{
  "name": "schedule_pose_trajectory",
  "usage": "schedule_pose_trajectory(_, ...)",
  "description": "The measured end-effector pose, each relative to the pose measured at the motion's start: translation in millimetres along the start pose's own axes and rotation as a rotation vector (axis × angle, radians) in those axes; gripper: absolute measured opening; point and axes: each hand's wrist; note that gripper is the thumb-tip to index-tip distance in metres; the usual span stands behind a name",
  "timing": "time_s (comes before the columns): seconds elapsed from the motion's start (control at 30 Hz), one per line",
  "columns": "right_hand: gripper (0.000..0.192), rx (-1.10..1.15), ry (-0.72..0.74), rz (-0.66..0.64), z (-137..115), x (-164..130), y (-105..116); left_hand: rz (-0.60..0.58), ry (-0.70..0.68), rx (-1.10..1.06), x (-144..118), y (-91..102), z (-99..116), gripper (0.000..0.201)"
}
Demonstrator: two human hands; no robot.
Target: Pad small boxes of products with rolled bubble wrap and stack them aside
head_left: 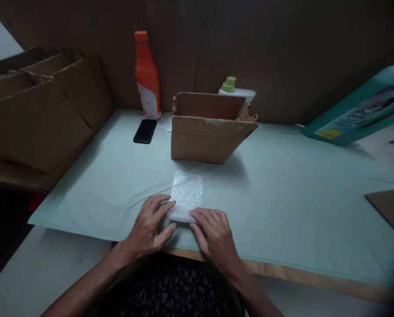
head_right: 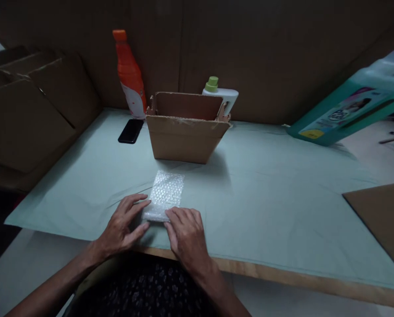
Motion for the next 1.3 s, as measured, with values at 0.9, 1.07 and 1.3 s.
schedule_pose_trajectory(0.9, 0.028, 0.449, -0.267, -0.219, 23, 29, 22, 0.049, 0.835, -0.971, 21, -16.9, 35, 0.088)
schedule_pose_trajectory(1.07, 0.068, 0.630, -0.360, -0.303, 27, 31, 46, -0.061, 0.646, -0.694, 15, -18.8, 37, 0.074)
schedule_pose_trajectory(1.3, 0.009, 0.537, -0.341, -0.217, 45, 34, 59, 0.101, 0.107, -0.166, 72, 8.7, 27, 0.071)
Point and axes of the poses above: each hand's wrist, its own x-axis towards the middle knuckle, its own y-axis out of the back of the hand, z = x × y, and after that the axes turned 4 degrees about x, right-handed
